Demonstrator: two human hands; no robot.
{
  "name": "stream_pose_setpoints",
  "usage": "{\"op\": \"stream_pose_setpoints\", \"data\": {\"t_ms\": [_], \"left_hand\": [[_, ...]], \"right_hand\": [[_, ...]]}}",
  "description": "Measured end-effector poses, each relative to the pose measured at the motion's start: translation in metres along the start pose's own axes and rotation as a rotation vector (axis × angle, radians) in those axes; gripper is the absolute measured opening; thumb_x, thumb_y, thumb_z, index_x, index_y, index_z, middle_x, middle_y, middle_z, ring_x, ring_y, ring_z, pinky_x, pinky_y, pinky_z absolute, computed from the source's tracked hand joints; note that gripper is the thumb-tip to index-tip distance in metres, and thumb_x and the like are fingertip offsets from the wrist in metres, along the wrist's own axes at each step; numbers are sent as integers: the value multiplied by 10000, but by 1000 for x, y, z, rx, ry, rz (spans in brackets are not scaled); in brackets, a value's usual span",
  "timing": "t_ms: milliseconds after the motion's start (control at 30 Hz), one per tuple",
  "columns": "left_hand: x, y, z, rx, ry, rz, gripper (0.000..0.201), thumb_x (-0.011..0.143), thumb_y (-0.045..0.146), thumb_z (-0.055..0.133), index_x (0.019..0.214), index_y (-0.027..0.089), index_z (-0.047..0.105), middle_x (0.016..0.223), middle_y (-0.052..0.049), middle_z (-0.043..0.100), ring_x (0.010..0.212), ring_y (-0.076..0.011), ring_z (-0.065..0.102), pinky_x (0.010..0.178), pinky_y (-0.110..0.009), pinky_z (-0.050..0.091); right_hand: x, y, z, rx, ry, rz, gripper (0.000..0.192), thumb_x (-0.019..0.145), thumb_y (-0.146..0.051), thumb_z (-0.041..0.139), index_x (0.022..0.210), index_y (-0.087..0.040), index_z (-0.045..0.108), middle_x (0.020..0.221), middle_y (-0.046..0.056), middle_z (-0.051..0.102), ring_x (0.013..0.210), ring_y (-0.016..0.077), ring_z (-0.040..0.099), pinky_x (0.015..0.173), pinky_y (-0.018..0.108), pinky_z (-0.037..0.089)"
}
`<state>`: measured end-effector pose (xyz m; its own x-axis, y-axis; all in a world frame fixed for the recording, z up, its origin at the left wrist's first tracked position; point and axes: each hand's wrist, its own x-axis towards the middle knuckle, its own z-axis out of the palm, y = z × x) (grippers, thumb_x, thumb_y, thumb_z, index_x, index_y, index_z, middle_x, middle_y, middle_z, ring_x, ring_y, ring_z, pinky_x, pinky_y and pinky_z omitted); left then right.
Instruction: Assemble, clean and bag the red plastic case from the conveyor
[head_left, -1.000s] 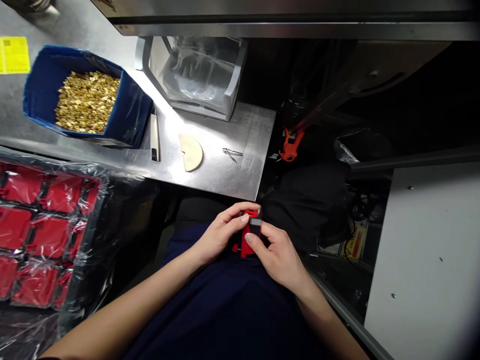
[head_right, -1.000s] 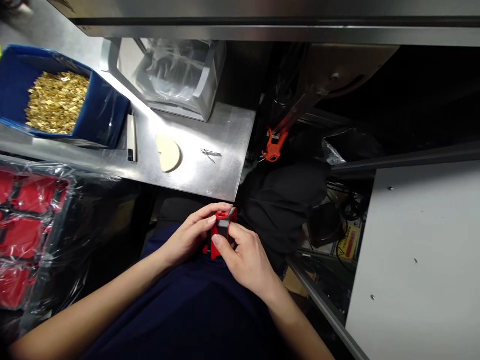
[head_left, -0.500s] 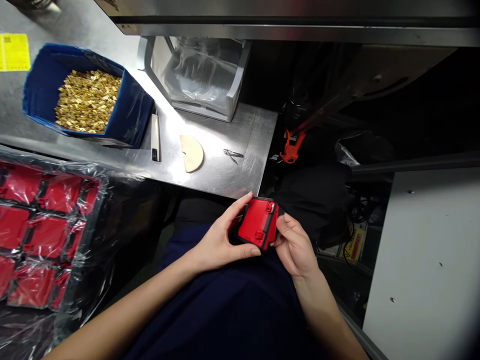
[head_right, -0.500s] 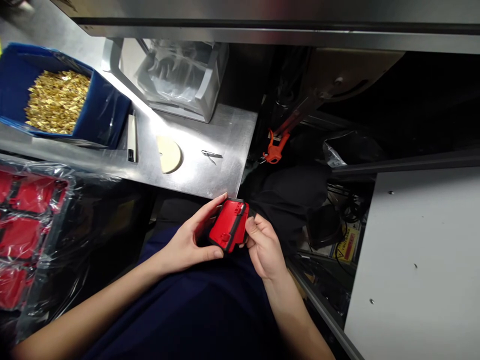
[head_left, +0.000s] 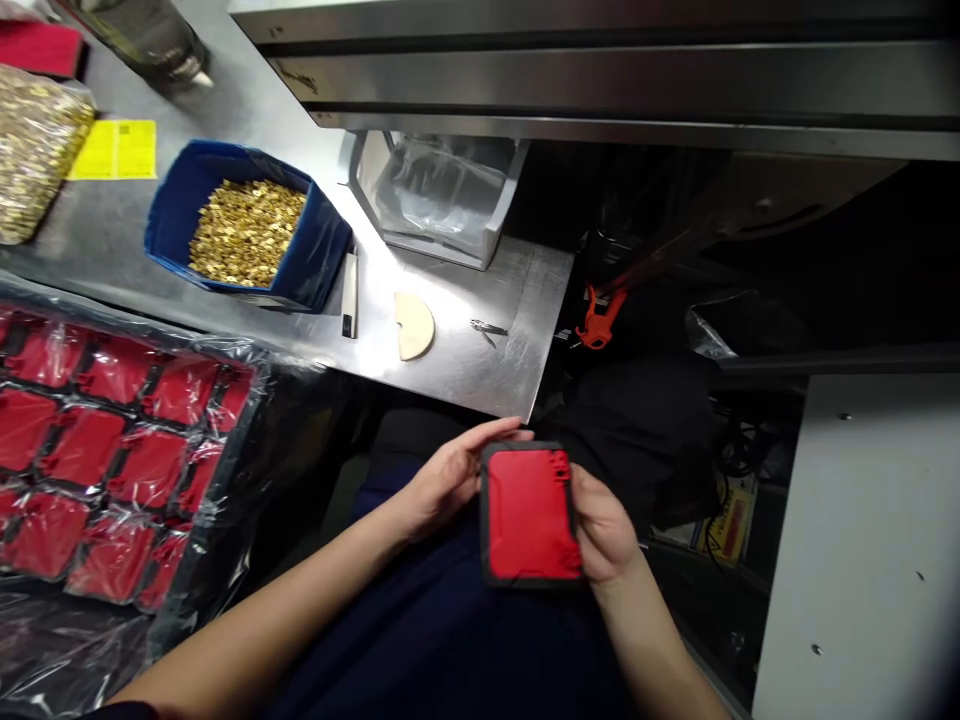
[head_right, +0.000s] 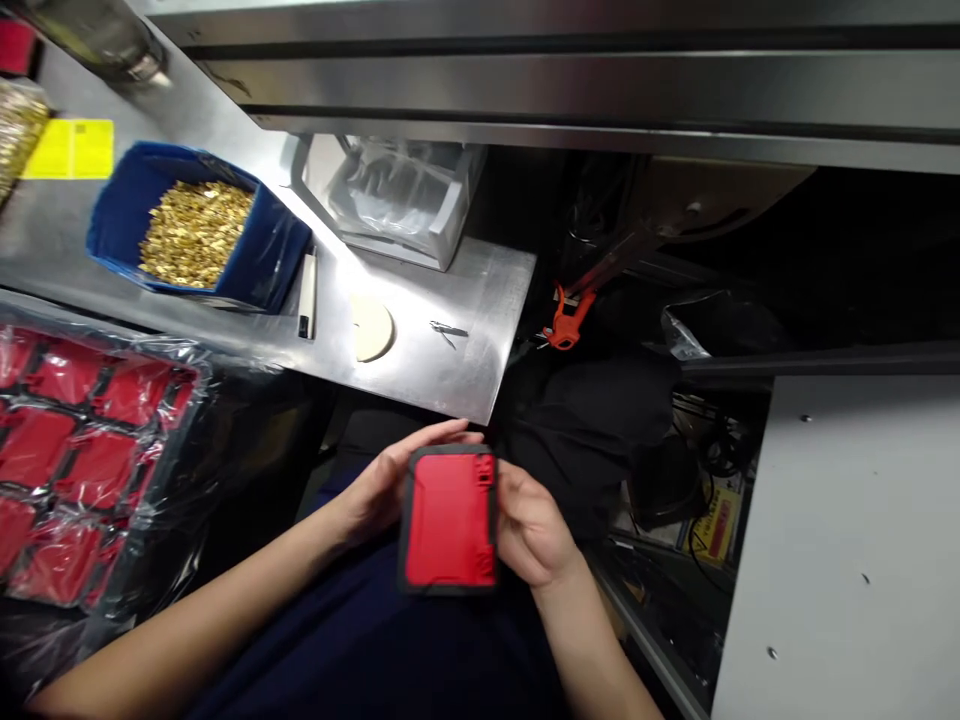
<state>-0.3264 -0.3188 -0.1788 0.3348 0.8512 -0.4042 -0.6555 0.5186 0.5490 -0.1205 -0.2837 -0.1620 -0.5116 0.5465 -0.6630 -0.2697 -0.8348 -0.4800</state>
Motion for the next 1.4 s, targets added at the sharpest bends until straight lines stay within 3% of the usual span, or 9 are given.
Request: {"op": "stream_pose_setpoints", "data": {"t_ms": [167, 267, 433, 600, 767, 933, 1033, 1167, 1400], "left_hand": [[-28, -4, -22, -486, 82, -92, 689, 927, 724, 537, 1381, 215, 640, 1403, -176, 693, 1161, -333, 728, 928, -469, 607], [-45, -3, -42, -534, 258, -41, 533, 983, 588, 557, 1299, 177, 677, 1350, -175, 726, 1239, -337, 694, 1036, -511, 561], [-59, -7, -54, -485, 383, -28, 559, 989, 524, 570, 1426, 176, 590, 1402, -184, 692, 1260, -354, 681, 1050, -493, 544], [-63, -9, -55, -409, 353, -112, 572, 977, 477, 569, 1411, 107, 612, 1441, -200, 662, 1271, -335, 676, 1000, -379, 557], [-60, -2, -54, -418, 369, -141, 551, 966, 531, 583, 1326, 123, 669, 1274, -198, 759, 1100, -334, 757, 930, -396, 588], [-47, 2, -52, -418, 436, -199, 520, 992, 561, 534, 1241, 137, 705, 1103, -181, 811, 908, -284, 795, 766, -342, 616], [-39, 3, -53, -358, 487, -251, 531, 991, 558, 538, 1234, 119, 714, 984, -163, 823, 794, -252, 786, 722, -322, 615], [-29, 5, -53, -258, 518, -326, 574, 950, 598, 588, 1261, 131, 709, 1055, -168, 814, 875, -267, 780, 769, -337, 619], [-19, 8, -53, -169, 514, -395, 554, 929, 589, 628, 1234, 135, 723, 1023, -157, 814, 885, -266, 774, 779, -333, 611]], "right_hand": [[22, -5, 34, -752, -236, 95, 446, 1007, -603, 546, 982, -203, 741, 866, 30, 736, 700, 158, 661, 654, 261, 500], [42, -25, 56, -1366, -70, -56, 378, 1061, -455, 490, 873, -226, 724, 823, 9, 738, 770, 179, 683, 719, 282, 462], [121, -35, 118, -1731, 290, -460, 335, 1050, -441, 532, 1260, -188, 601, 1220, 116, 693, 1084, 273, 684, 862, 339, 499], [189, -25, 161, -1854, 441, -364, 678, 922, -525, 713, 1358, -56, 490, 1263, 251, 624, 1038, 362, 707, 831, 411, 551], [163, -28, 130, -1781, 158, -400, 256, 1019, -378, 539, 1184, -185, 574, 1169, 138, 691, 1027, 321, 699, 858, 413, 537], [74, -36, 68, -1506, -113, -387, 305, 1074, -412, 469, 1343, -270, 494, 1077, 24, 720, 890, 208, 706, 800, 311, 518], [35, -34, 45, -1599, -357, -351, 301, 1077, -374, 486, 1364, -289, 518, 1110, 21, 713, 928, 187, 686, 816, 292, 498], [21, -19, 43, -1934, -563, -275, 319, 1099, -315, 412, 1381, -260, 552, 1060, 44, 713, 894, 199, 661, 726, 307, 450], [33, -16, 48, -2100, -602, -213, 366, 1110, -392, 381, 1449, -362, 517, 967, 8, 693, 724, 165, 646, 562, 314, 257]]}}
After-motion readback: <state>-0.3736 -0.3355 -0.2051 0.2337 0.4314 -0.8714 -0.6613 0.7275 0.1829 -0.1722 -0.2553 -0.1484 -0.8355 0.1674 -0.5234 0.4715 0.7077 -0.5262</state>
